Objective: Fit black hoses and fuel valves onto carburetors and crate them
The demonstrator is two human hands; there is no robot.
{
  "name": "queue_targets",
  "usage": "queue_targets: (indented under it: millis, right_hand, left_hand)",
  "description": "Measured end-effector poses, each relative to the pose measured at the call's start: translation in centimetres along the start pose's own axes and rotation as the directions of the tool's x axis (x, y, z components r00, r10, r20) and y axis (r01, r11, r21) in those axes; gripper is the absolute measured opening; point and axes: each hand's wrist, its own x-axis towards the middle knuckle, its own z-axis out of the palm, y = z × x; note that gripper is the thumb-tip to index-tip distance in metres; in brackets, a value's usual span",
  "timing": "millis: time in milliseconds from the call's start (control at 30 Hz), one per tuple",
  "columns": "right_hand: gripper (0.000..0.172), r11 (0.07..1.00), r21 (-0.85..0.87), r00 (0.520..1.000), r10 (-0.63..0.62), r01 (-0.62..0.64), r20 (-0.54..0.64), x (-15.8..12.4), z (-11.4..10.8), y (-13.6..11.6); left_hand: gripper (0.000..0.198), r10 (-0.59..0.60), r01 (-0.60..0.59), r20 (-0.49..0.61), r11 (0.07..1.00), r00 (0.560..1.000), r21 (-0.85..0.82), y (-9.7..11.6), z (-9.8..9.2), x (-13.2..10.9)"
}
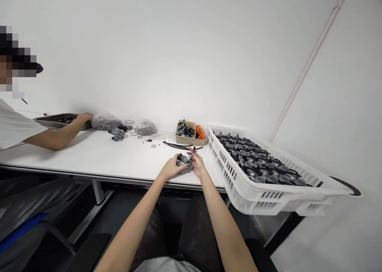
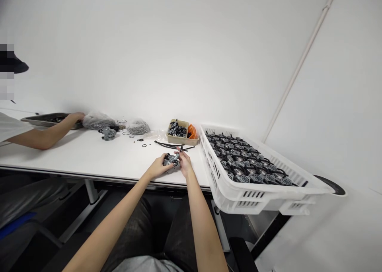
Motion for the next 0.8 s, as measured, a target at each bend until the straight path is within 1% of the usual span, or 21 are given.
queue_targets:
  millis: [200,400,667,800]
  right_hand:
    - [0.043,1.000,0.017,1.000,0.016,-0.016,0.007,0.1,0.0,0.0]
    - [0.044,0.999,0.038,0.999,0.026,-0.027,0.020,-0.2,0.2,-0.2]
    - [0.038,0.994,0.076,0.994,0.070,-0.076,0.080,-0.7,0.5,-1.0]
    - [0.036,0.993,0.080,0.992,0.076,-0.084,0.098,-0.8,0.5,-1.1]
  left_hand:
    - [0.058,-0.011,0.010,0.005,1.000,1.000,0.017,0.0,0.0,0.0]
    - [0.059,0.006,-0.006,-0.003,1.000,1.000,0.028,0.3,-0.1,-0.1]
    - [0.066,0.003,-0.003,-0.003,0.999,1.000,0.040,0.2,-0.1,-0.2]
    - [0.066,0.005,-0.005,0.000,0.999,1.000,0.040,0.0,-0.1,-0.2]
